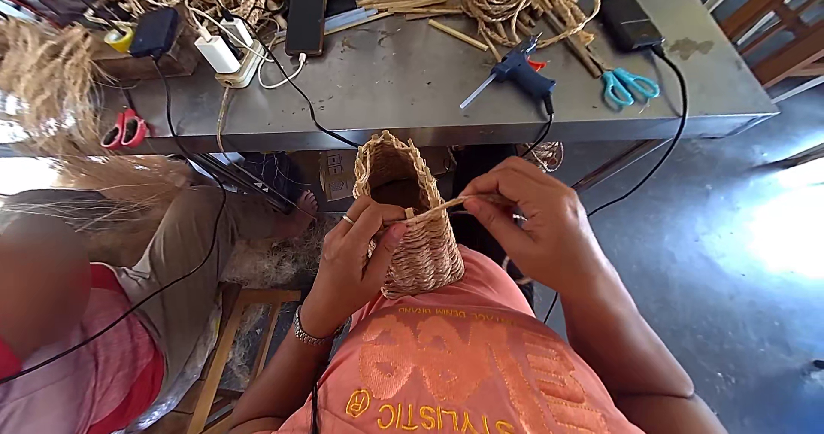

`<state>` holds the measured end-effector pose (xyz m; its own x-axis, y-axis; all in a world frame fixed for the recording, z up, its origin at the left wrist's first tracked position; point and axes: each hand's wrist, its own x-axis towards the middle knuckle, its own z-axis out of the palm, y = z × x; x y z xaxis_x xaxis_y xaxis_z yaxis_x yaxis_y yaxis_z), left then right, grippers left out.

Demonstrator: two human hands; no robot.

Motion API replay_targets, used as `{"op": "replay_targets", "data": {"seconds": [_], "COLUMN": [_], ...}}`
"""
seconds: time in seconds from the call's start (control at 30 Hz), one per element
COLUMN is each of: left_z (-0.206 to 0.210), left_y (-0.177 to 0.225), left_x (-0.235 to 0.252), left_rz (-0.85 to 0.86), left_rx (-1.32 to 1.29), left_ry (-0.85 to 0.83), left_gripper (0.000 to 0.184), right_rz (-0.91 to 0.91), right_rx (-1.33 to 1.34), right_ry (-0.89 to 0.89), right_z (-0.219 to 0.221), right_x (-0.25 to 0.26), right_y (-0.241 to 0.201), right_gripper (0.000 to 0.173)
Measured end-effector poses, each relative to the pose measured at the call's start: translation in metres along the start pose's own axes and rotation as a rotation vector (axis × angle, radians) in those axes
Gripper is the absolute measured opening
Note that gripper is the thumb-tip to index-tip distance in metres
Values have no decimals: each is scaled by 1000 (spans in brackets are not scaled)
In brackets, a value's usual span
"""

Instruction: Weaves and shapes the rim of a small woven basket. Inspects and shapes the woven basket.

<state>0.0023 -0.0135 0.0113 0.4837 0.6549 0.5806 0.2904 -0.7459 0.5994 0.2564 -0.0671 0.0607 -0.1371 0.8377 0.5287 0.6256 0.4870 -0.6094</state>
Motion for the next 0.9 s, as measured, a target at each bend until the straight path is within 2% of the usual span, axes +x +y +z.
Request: {"op": "replay_targets", "data": {"seconds": [0.17, 0.3, 0.4, 0.5, 0.9], "left_z": [-3, -3, 1, 7, 6], "left_y": [-5, -4, 2, 8, 6], "left_x": [-2, -5, -5, 0, -5], "left_rz": [-19, -42, -87, -134, -174], "left_rx": [-88, -108, -123, -106, -94], "left_ry": [-4, 7, 79, 169, 146], "left_gripper": [17, 16, 19, 18, 11], "right_rz": [-41, 26, 50, 39, -49], "right_rx": [41, 145, 190, 197, 199], "right_ry": [-34, -83, -89, -55, 73], "right_z": [14, 27, 31, 31, 48], "right_x": [25, 21, 15, 17, 21], "right_y": [14, 23, 23, 16, 16], "right_gripper": [13, 11, 12, 12, 14]}}
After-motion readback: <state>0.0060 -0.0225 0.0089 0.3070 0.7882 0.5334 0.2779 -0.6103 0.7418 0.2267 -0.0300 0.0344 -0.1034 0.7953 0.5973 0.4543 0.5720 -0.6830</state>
